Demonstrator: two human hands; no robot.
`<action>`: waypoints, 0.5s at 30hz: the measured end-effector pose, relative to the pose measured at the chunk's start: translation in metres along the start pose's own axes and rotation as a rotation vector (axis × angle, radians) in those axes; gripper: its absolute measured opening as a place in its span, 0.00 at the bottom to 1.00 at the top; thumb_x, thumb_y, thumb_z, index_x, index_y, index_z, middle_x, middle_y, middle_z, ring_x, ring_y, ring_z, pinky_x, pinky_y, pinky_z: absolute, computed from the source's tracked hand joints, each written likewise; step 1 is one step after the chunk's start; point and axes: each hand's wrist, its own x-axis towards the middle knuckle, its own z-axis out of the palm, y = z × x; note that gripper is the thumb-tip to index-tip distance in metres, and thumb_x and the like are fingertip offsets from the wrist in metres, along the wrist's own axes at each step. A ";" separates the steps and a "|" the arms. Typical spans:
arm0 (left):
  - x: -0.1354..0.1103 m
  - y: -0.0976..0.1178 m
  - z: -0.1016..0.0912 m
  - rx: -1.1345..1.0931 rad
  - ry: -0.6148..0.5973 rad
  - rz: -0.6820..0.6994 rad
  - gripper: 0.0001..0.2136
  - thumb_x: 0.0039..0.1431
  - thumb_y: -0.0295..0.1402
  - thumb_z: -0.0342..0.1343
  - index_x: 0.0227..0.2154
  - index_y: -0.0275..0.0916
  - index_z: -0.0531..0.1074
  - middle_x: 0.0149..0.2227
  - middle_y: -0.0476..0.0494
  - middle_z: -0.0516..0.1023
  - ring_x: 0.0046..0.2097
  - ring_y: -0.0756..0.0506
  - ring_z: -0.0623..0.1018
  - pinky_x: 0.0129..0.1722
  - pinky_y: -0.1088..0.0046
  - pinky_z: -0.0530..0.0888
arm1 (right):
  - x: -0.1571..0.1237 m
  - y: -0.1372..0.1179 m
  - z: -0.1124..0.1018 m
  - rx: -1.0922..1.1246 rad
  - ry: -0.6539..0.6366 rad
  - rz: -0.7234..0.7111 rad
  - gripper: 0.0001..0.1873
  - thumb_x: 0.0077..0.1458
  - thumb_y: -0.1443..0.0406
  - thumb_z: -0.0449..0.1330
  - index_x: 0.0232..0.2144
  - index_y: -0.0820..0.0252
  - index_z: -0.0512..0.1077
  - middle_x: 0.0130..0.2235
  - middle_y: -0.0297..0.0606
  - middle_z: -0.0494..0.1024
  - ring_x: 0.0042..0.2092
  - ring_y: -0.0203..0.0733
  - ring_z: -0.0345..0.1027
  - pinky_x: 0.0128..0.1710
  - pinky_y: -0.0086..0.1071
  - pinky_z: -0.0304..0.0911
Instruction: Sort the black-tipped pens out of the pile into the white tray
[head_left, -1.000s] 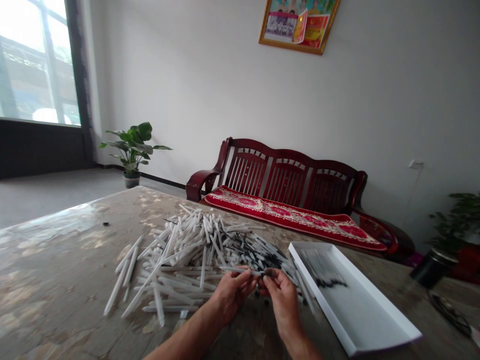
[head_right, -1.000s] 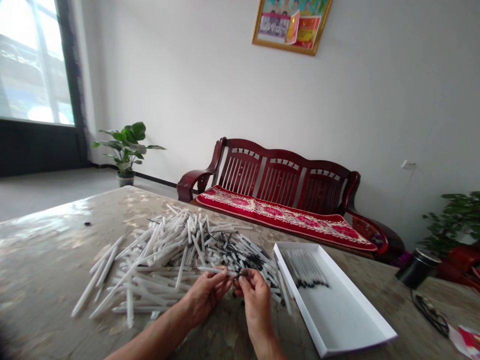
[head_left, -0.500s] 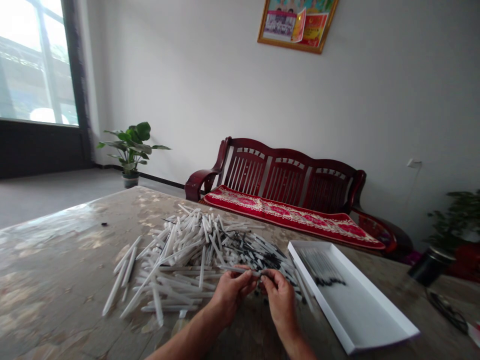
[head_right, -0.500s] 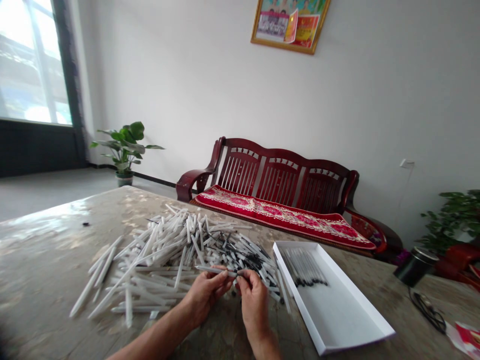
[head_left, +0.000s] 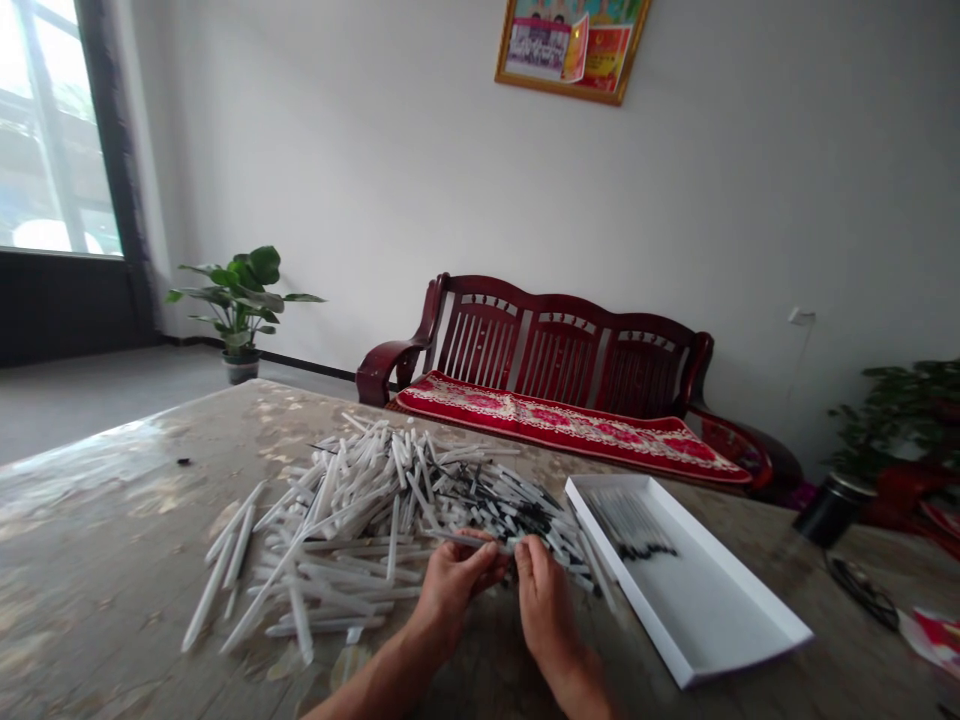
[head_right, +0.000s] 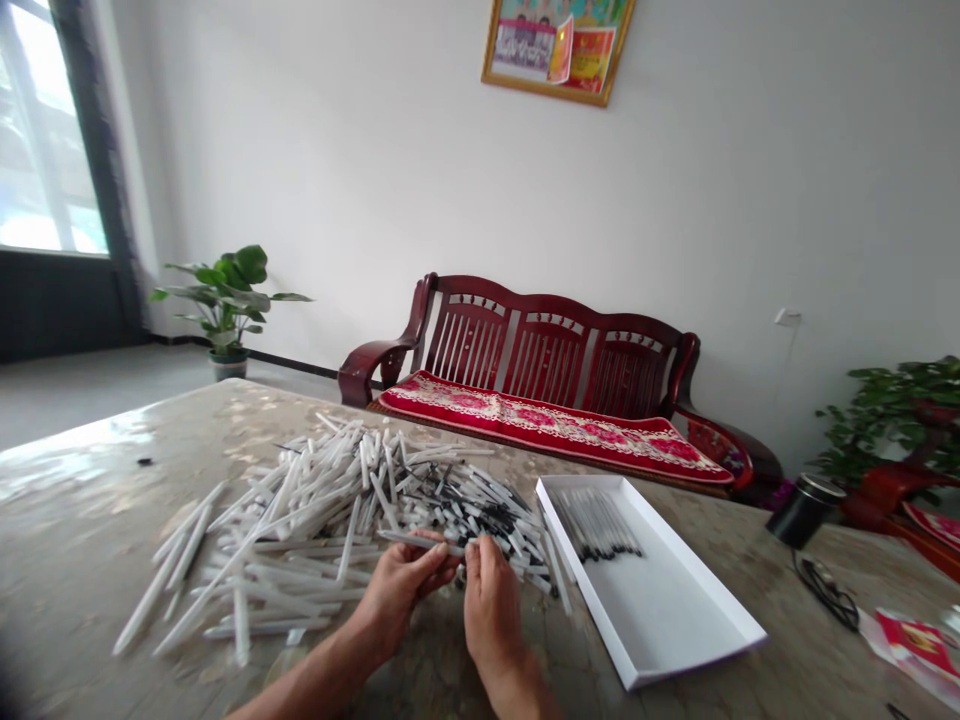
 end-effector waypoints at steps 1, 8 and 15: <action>0.000 0.000 0.000 0.012 0.000 0.001 0.20 0.29 0.37 0.75 0.25 0.35 0.73 0.23 0.46 0.80 0.27 0.48 0.79 0.31 0.73 0.76 | 0.000 0.000 0.000 0.007 -0.016 0.026 0.19 0.62 0.53 0.45 0.25 0.53 0.66 0.23 0.35 0.73 0.25 0.40 0.66 0.24 0.30 0.55; 0.001 0.002 -0.002 0.016 0.011 -0.017 0.20 0.29 0.37 0.75 0.26 0.35 0.74 0.24 0.46 0.81 0.27 0.47 0.79 0.30 0.74 0.76 | -0.002 -0.011 -0.011 0.159 -0.147 0.083 0.17 0.61 0.52 0.49 0.28 0.53 0.68 0.25 0.32 0.73 0.28 0.39 0.66 0.27 0.29 0.58; -0.001 0.003 0.001 0.046 -0.006 -0.035 0.20 0.29 0.38 0.75 0.24 0.34 0.73 0.21 0.47 0.79 0.25 0.49 0.78 0.28 0.75 0.75 | -0.002 -0.006 -0.008 0.152 -0.149 0.110 0.21 0.61 0.51 0.48 0.22 0.53 0.66 0.20 0.31 0.69 0.24 0.38 0.62 0.25 0.30 0.53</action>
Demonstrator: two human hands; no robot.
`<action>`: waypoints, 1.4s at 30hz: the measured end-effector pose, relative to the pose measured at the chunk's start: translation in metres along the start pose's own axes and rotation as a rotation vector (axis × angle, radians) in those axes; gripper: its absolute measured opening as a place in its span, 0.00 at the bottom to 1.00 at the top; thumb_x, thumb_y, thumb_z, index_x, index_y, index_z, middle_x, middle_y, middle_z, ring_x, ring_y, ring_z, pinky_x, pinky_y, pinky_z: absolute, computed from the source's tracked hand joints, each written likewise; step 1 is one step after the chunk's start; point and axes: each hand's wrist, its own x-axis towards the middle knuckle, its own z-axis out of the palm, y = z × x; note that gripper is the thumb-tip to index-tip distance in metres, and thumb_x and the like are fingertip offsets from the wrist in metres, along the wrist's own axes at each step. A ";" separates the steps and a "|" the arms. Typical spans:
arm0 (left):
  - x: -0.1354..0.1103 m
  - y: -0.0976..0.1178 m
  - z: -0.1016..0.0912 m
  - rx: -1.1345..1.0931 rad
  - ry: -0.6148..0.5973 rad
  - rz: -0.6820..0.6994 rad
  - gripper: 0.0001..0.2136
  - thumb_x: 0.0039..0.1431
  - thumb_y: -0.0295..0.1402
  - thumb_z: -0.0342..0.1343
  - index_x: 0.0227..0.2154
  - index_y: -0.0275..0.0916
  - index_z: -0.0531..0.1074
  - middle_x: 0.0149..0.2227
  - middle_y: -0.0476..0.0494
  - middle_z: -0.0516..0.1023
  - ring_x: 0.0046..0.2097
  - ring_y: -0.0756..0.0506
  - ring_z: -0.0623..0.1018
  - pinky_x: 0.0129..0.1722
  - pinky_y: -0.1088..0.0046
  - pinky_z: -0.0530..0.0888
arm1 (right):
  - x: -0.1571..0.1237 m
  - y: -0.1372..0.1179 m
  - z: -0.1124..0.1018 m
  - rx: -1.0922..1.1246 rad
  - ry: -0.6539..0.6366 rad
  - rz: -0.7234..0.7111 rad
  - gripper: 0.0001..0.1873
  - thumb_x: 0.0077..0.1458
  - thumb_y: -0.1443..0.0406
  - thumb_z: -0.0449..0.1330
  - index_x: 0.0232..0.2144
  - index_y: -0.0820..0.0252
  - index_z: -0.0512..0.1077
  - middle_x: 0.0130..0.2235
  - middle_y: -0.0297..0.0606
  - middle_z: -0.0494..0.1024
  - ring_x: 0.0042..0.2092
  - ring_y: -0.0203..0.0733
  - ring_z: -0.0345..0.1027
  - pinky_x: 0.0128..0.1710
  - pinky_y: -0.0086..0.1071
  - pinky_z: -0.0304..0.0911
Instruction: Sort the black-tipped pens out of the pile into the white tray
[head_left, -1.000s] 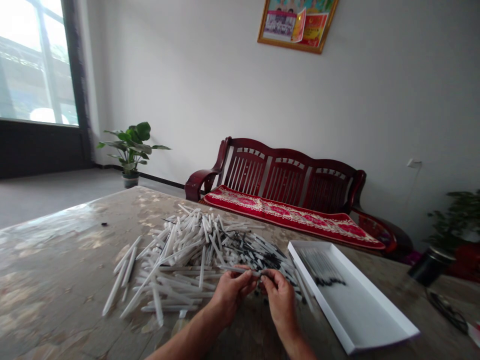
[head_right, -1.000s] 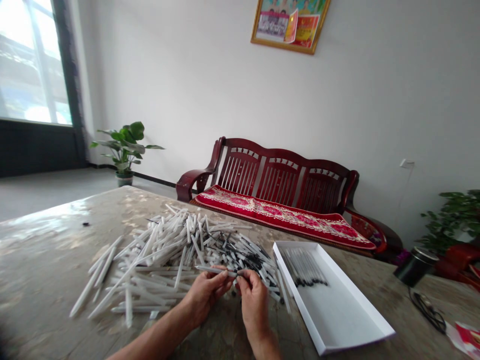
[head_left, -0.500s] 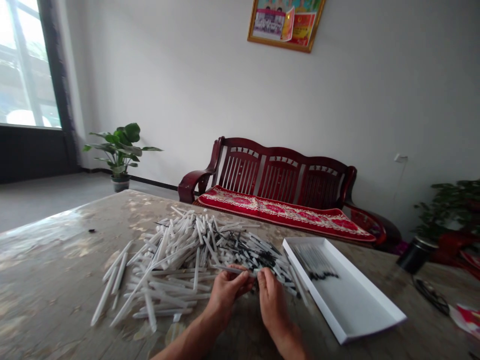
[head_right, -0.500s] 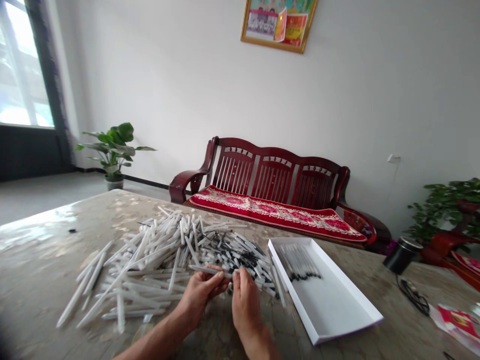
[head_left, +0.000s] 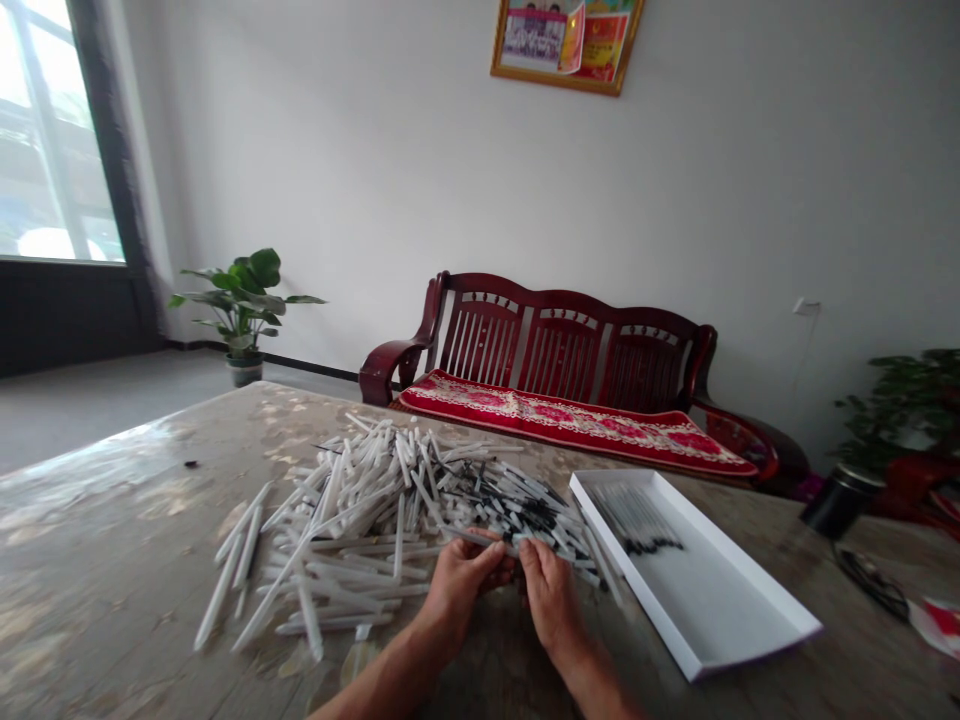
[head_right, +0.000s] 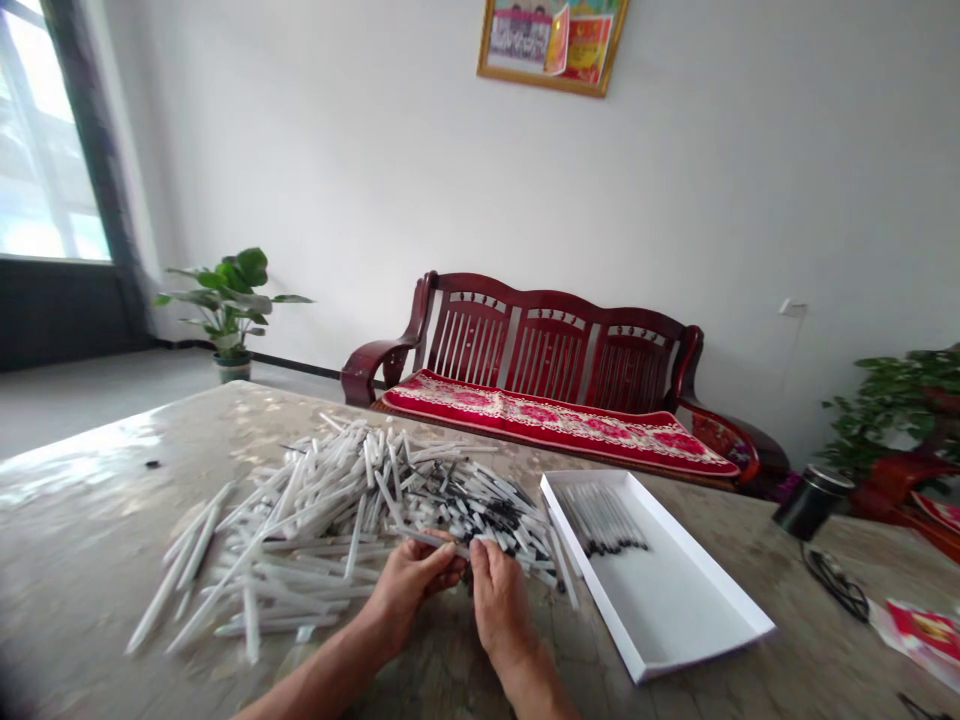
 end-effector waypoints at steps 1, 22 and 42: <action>0.000 0.000 0.000 0.002 0.006 -0.001 0.21 0.28 0.38 0.75 0.24 0.34 0.73 0.21 0.47 0.78 0.25 0.49 0.77 0.28 0.75 0.75 | 0.000 0.001 0.000 0.006 -0.009 0.006 0.22 0.62 0.51 0.47 0.22 0.53 0.67 0.20 0.31 0.69 0.24 0.38 0.62 0.25 0.30 0.53; 0.001 0.001 -0.003 0.042 0.009 0.008 0.18 0.32 0.35 0.75 0.24 0.34 0.74 0.21 0.48 0.77 0.26 0.48 0.78 0.28 0.74 0.75 | 0.000 0.004 0.002 0.099 0.015 0.040 0.22 0.61 0.50 0.49 0.20 0.53 0.66 0.19 0.30 0.66 0.23 0.38 0.60 0.24 0.30 0.53; 0.002 0.000 -0.006 0.152 -0.021 0.031 0.19 0.32 0.39 0.74 0.25 0.34 0.74 0.21 0.47 0.78 0.25 0.48 0.78 0.27 0.74 0.75 | -0.003 0.001 0.007 0.267 -0.056 0.137 0.22 0.56 0.46 0.52 0.20 0.53 0.66 0.19 0.30 0.68 0.22 0.37 0.60 0.21 0.29 0.54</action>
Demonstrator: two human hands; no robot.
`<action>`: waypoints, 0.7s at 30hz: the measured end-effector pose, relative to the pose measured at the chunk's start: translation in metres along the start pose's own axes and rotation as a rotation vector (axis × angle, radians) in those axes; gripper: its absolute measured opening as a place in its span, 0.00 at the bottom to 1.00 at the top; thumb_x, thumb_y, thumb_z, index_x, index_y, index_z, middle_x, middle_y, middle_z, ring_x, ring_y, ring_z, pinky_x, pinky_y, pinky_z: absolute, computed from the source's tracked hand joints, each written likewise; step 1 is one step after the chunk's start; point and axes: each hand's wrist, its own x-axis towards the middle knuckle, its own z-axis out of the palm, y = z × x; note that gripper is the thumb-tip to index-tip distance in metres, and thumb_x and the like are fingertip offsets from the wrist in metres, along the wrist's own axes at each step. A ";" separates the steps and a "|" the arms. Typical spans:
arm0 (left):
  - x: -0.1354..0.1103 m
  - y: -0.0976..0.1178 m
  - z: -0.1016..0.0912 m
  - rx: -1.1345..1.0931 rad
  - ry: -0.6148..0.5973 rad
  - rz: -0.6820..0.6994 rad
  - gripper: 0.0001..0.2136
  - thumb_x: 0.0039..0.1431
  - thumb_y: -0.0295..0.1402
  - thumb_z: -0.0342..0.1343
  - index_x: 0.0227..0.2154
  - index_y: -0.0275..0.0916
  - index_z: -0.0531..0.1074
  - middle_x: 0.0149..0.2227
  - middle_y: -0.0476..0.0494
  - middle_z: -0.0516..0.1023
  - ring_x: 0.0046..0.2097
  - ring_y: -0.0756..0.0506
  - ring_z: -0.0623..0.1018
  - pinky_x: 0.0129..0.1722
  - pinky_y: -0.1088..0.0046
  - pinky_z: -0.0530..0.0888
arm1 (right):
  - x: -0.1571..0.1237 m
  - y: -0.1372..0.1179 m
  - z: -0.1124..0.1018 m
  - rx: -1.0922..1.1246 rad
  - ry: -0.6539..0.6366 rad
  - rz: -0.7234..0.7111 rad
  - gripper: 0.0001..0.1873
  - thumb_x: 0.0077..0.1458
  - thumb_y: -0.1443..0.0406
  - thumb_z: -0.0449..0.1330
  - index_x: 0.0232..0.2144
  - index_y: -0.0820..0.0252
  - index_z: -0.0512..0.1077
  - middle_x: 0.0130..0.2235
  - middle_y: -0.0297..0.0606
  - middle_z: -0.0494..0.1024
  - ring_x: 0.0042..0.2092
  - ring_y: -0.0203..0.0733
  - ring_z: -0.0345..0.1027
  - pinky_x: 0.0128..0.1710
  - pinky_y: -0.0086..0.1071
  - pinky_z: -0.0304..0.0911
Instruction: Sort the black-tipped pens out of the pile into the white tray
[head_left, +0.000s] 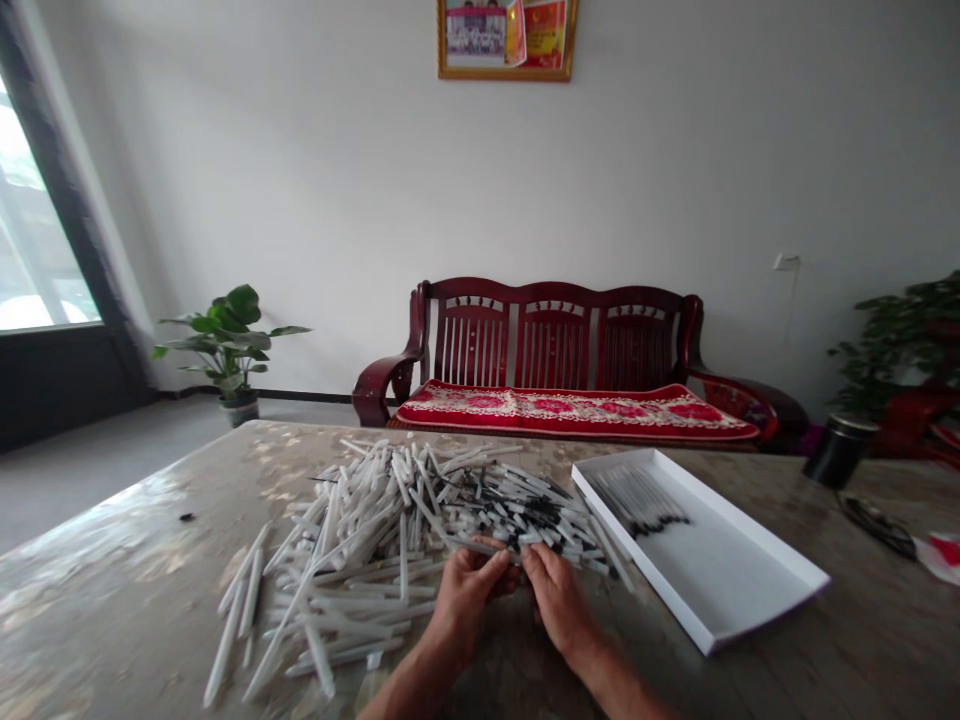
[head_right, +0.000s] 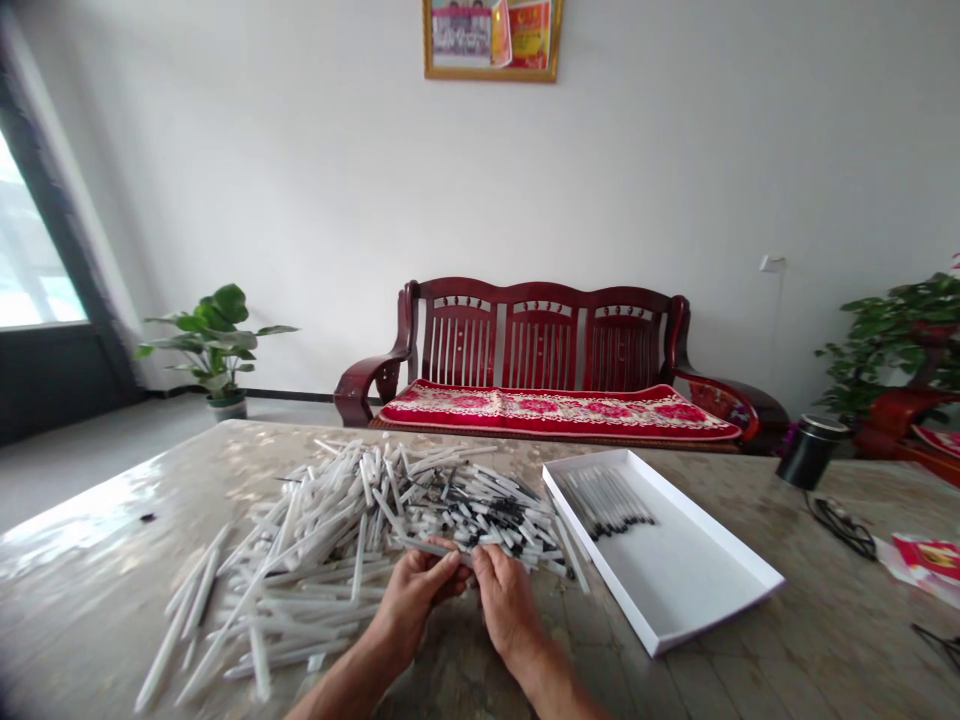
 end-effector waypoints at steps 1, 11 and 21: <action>-0.001 0.001 0.000 0.016 -0.020 0.021 0.19 0.32 0.40 0.74 0.24 0.34 0.74 0.21 0.46 0.78 0.24 0.48 0.77 0.27 0.75 0.74 | -0.001 -0.001 0.002 0.050 -0.020 0.075 0.24 0.56 0.44 0.50 0.20 0.52 0.65 0.18 0.30 0.67 0.19 0.36 0.58 0.19 0.29 0.52; -0.004 0.003 0.001 0.137 -0.086 0.166 0.19 0.36 0.44 0.72 0.25 0.36 0.73 0.22 0.48 0.76 0.26 0.47 0.77 0.24 0.75 0.72 | -0.012 -0.020 -0.003 0.243 -0.164 0.353 0.29 0.58 0.41 0.46 0.19 0.54 0.65 0.13 0.27 0.65 0.12 0.32 0.52 0.13 0.26 0.43; 0.004 0.004 -0.010 0.336 -0.031 0.251 0.18 0.53 0.51 0.56 0.29 0.39 0.68 0.25 0.49 0.74 0.30 0.47 0.75 0.34 0.69 0.73 | 0.020 0.001 -0.087 -0.718 0.021 -0.101 0.10 0.53 0.70 0.55 0.32 0.53 0.75 0.37 0.33 0.80 0.41 0.41 0.73 0.40 0.30 0.60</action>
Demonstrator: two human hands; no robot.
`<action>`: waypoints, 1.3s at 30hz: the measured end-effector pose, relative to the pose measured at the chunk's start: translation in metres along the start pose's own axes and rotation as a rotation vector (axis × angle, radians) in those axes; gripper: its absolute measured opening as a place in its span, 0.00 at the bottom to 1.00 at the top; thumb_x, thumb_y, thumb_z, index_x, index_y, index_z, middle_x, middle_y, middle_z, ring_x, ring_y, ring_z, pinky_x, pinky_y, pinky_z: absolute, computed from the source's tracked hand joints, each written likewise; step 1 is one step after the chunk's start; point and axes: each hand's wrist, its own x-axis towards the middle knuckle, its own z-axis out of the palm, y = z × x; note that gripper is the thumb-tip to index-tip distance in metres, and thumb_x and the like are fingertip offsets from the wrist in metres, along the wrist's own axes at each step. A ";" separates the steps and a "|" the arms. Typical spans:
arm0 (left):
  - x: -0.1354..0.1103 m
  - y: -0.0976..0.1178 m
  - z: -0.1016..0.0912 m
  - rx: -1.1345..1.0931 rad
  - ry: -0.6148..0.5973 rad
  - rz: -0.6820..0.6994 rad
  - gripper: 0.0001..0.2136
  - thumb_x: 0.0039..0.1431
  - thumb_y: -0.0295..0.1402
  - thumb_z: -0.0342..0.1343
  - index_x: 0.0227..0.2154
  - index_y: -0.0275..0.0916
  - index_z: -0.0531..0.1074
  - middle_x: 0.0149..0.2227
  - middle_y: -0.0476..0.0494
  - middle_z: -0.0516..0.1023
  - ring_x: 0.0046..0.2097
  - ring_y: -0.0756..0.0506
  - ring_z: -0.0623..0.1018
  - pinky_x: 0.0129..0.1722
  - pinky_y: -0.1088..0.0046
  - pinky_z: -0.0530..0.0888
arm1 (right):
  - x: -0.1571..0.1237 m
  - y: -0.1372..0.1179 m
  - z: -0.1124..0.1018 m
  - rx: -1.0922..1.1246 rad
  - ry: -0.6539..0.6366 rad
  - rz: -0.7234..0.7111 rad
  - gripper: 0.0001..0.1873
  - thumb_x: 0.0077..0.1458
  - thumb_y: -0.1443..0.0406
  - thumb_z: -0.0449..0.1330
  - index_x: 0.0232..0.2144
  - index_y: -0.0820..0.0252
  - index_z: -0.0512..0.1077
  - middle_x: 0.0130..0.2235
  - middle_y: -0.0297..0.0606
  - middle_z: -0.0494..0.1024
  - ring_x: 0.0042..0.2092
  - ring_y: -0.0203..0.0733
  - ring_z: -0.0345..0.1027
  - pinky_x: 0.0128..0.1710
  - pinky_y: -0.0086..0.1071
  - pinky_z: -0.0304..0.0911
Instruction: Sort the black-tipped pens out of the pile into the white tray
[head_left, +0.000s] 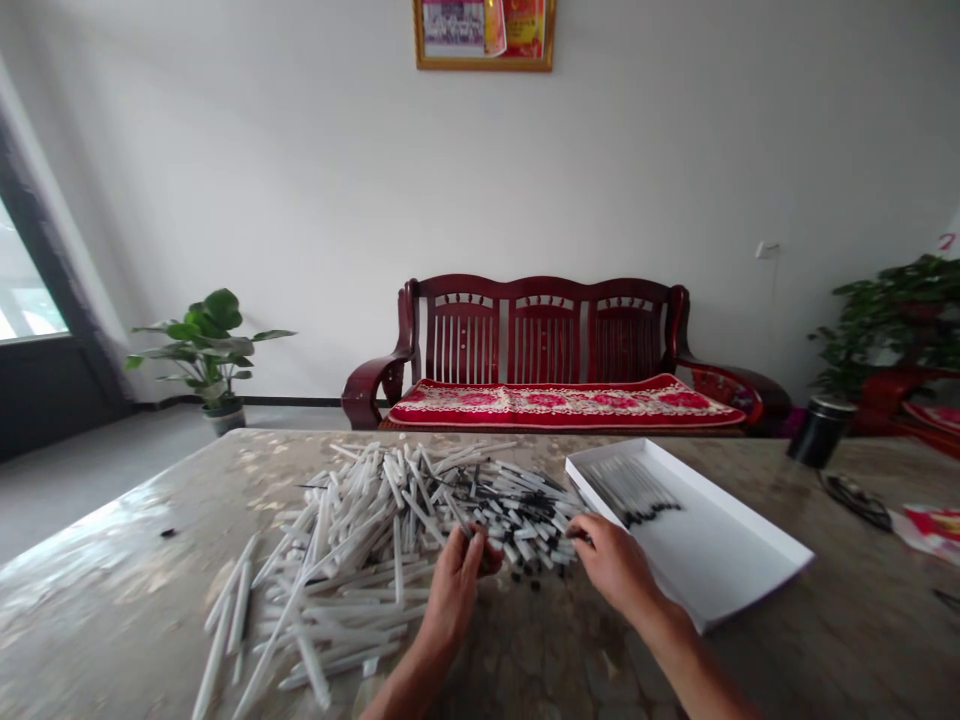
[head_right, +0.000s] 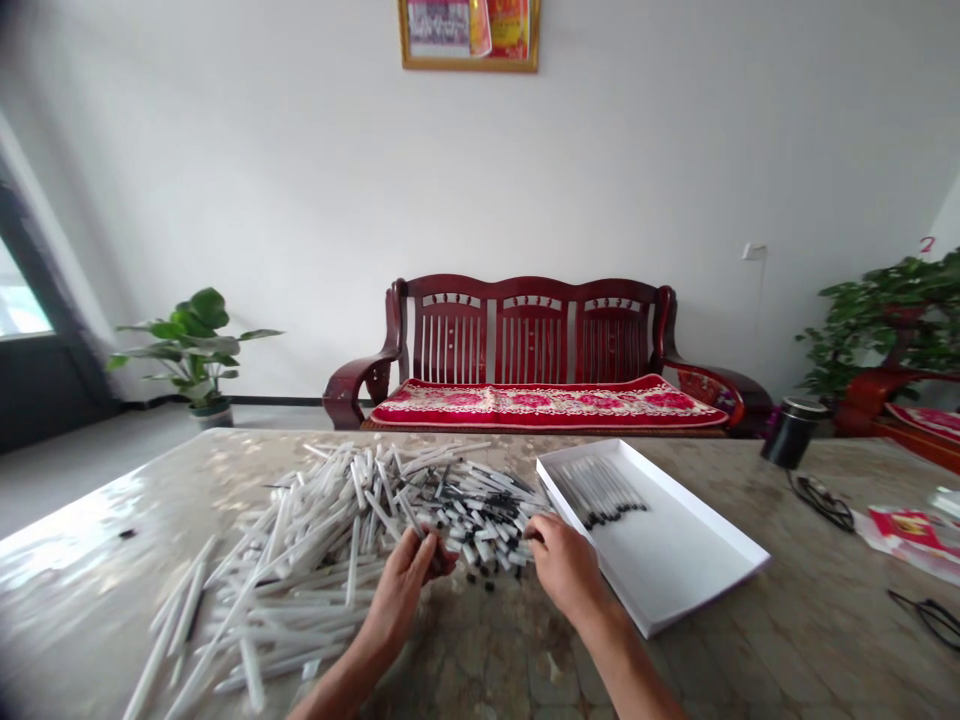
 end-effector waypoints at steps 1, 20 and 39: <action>0.001 -0.002 -0.001 0.053 -0.001 0.017 0.16 0.54 0.50 0.54 0.30 0.40 0.67 0.24 0.51 0.72 0.28 0.47 0.74 0.33 0.71 0.72 | -0.001 0.001 -0.001 -0.035 -0.035 -0.013 0.11 0.53 0.71 0.55 0.33 0.54 0.75 0.38 0.33 0.80 0.42 0.40 0.72 0.41 0.29 0.60; -0.008 0.007 0.000 0.927 -0.188 0.057 0.16 0.64 0.39 0.42 0.39 0.43 0.75 0.40 0.45 0.82 0.44 0.44 0.79 0.43 0.74 0.69 | -0.014 -0.012 0.018 -0.279 -0.057 -0.252 0.16 0.55 0.76 0.49 0.36 0.56 0.73 0.41 0.39 0.74 0.40 0.39 0.71 0.37 0.29 0.63; -0.008 -0.002 -0.001 0.967 -0.211 0.089 0.13 0.62 0.35 0.47 0.42 0.46 0.77 0.42 0.47 0.81 0.45 0.44 0.79 0.45 0.72 0.69 | -0.012 -0.034 0.033 1.061 -0.028 0.207 0.17 0.44 0.53 0.67 0.33 0.56 0.71 0.31 0.36 0.78 0.33 0.45 0.74 0.34 0.38 0.71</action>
